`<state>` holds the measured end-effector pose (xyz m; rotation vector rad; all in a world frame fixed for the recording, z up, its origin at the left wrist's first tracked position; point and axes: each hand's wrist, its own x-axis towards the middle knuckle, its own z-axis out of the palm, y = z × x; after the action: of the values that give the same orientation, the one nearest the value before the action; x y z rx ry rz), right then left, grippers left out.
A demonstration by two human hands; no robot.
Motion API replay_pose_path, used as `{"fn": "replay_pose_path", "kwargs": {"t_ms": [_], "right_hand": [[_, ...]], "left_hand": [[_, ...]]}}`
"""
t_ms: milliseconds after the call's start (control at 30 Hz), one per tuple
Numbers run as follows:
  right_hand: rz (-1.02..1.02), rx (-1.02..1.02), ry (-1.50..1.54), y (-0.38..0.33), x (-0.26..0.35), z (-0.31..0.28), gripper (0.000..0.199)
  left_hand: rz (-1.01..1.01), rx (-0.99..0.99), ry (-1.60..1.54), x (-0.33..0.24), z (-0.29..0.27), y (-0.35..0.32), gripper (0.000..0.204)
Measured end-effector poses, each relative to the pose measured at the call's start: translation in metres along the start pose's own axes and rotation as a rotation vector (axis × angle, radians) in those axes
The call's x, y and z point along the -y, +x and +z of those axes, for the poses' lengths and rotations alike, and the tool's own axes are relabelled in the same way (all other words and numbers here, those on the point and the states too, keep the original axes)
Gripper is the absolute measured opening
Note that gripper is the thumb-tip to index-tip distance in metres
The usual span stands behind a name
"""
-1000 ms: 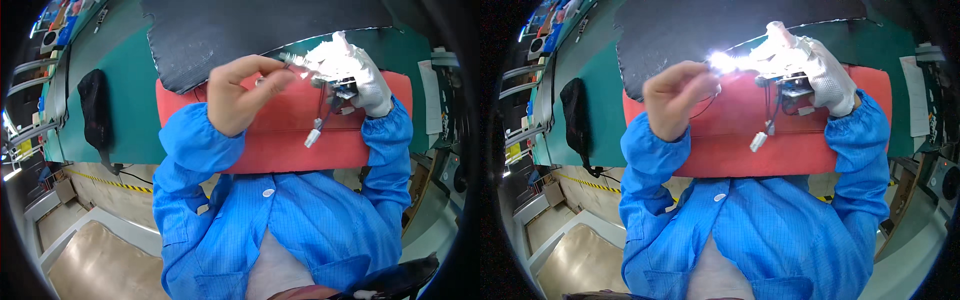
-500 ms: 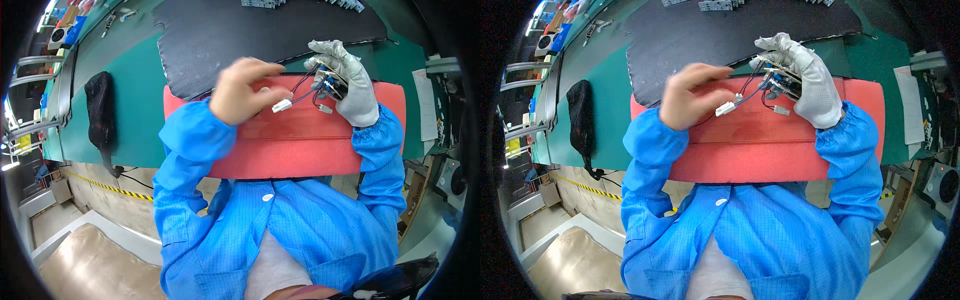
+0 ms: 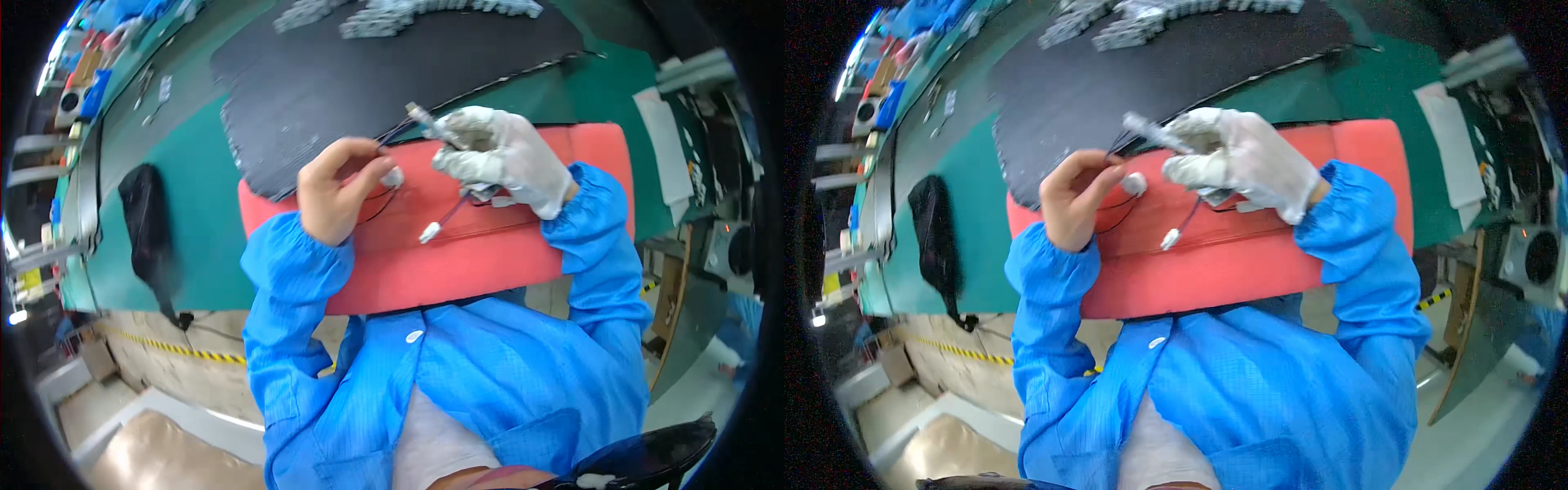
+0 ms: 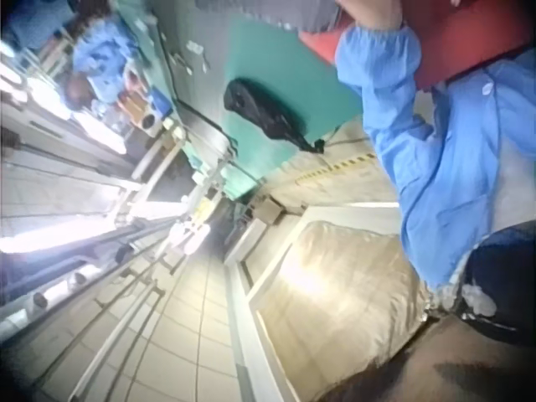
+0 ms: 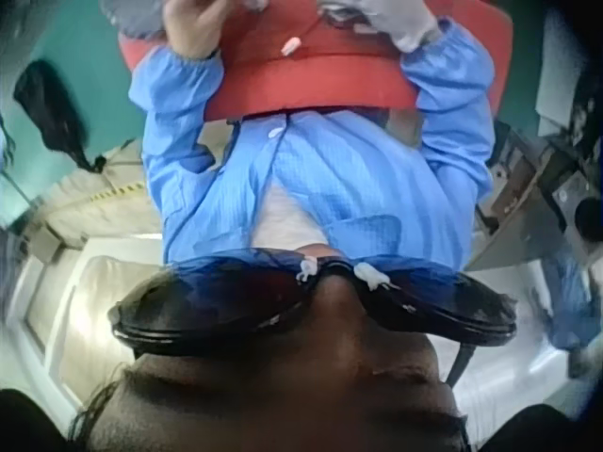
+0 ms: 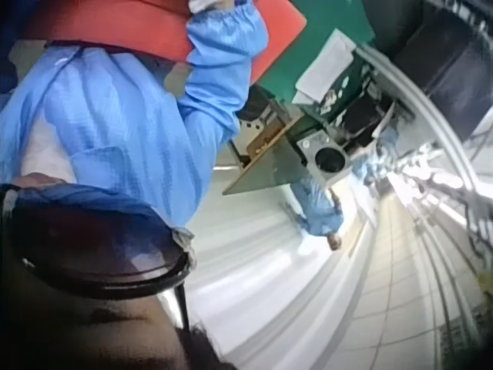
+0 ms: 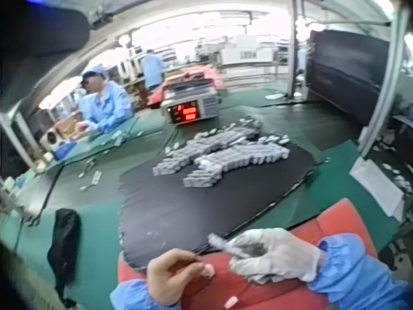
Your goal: Testing LED light boards by manually connecting them to a power source on a production line.
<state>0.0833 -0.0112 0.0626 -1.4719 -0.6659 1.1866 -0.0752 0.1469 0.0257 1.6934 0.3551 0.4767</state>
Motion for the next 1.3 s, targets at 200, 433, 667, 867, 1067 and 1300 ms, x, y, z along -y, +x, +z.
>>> {"fn": "replay_pose_path", "kwargs": {"t_ms": [200,433,667,867,1067,1300], "right_hand": [[-0.188,0.036,-0.162,-0.006,0.007,-0.015,0.04],[-0.262,0.091,-0.167,-0.012,0.006,-0.025,0.035],[-0.56,0.049,-0.22,-0.013,-0.004,-0.034,0.035],[-0.323,0.165,-0.025,0.0,-0.015,-0.034,0.039],[-0.189,0.154,-0.117,-0.009,-0.003,-0.031,0.04],[-0.196,0.14,-0.021,-0.01,-0.006,-0.03,0.035]], "left_hand": [[0.069,-0.071,0.088,0.005,-0.003,-0.01,0.008],[0.16,-0.064,0.16,0.028,-0.012,-0.013,0.012],[0.237,-0.01,0.432,0.001,0.005,-0.007,0.017],[0.243,-0.034,0.419,0.002,0.001,-0.009,0.016],[0.246,0.025,0.35,0.029,-0.011,-0.011,0.013],[0.265,0.035,0.383,0.065,-0.017,-0.015,0.006]]}}
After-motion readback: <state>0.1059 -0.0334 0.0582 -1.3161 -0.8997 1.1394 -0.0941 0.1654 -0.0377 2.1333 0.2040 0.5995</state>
